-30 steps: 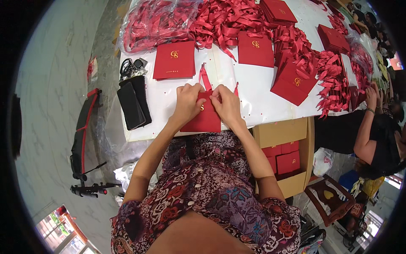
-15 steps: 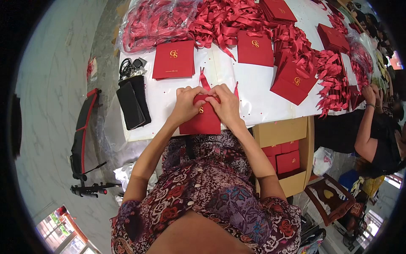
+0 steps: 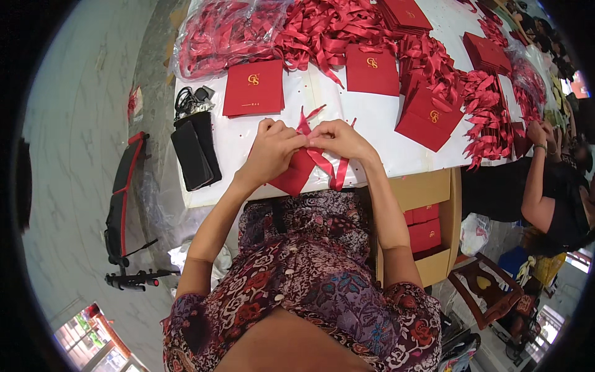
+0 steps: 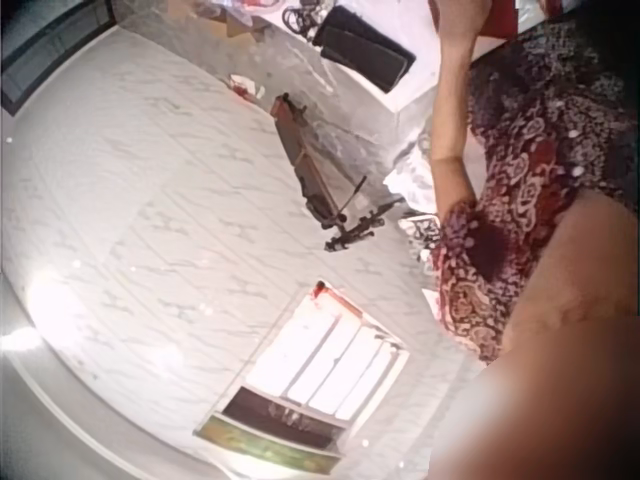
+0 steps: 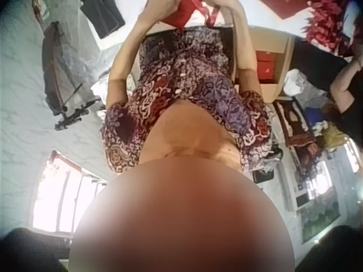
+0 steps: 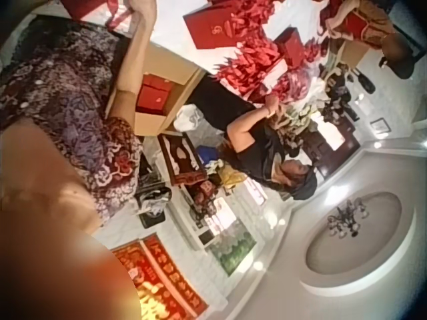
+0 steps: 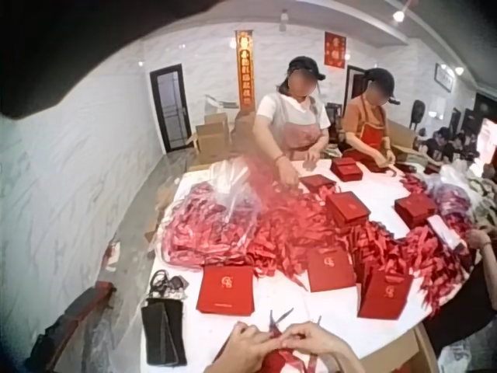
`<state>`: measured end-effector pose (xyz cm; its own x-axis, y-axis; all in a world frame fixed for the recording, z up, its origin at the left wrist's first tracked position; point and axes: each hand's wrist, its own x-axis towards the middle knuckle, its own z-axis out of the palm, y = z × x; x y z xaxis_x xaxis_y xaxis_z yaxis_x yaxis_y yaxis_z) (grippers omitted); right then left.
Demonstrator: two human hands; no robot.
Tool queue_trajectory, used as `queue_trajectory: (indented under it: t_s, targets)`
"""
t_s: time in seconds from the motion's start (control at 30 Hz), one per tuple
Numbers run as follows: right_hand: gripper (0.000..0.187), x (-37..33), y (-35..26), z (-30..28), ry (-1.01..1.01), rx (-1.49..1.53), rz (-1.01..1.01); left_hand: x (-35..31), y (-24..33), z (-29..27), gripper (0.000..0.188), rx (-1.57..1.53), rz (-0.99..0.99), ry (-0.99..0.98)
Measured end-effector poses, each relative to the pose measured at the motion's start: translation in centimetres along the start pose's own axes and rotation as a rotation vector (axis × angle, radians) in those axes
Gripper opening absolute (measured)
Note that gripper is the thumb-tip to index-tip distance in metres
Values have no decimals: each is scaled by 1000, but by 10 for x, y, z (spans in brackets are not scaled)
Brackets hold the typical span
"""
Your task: Tying red ribbons onto small red gift boxes.
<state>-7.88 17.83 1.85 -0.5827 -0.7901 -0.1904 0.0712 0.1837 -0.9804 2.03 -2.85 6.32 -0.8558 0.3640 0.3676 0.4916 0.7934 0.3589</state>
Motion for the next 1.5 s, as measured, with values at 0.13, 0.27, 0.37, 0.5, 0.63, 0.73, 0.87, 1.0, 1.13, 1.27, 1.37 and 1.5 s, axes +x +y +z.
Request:
queue_trajectory:
  t_s: [0.13, 0.27, 0.37, 0.5, 0.63, 0.73, 0.87, 1.0, 1.13, 1.27, 1.37, 1.5]
  targets:
    - [18, 6, -2, -1, -71, -160, -42, 1, -1, -1, 22, 41, 47, 3]
    - [17, 18, 12, 15, 86, 90, 51, 0, -2, -2, 20, -144, -52, 47]
    - [17, 28, 14, 16, 335, 83, 117, -3, 4, 8, 20, -212, -98, 49]
    - [19, 26, 15, 7, 667, -235, 4, -7, 0, 19, 19, -219, -240, 100]
    - [20, -11, -14, -2, 557, -143, -49, -17, -15, 22, 19, -171, -397, 157]
    - [21, -34, -22, 7, 335, -374, 49, -21, -31, 30, 22, -254, -554, 165]
    - [11, -32, -15, 32, 495, -700, 40, -15, -29, 37, 21, -324, -569, 130]
    - [9, -21, -22, 52, 621, -610, -369, -5, -10, 32, 12, -99, -406, 349]
    - [14, -9, -26, 68, 438, -691, -643, -2, -10, 23, 22, -326, -566, 163]
    - [16, -18, -28, 70, 600, -707, -405, -5, -18, 25, 30, -384, -613, 217]
    - [18, -20, -24, 54, 699, -737, -161, -12, -21, 24, 26, -351, -583, 265]
    - [16, -13, 6, 29, 674, -819, -242, -11, -17, 27, 22, -391, -565, 184]
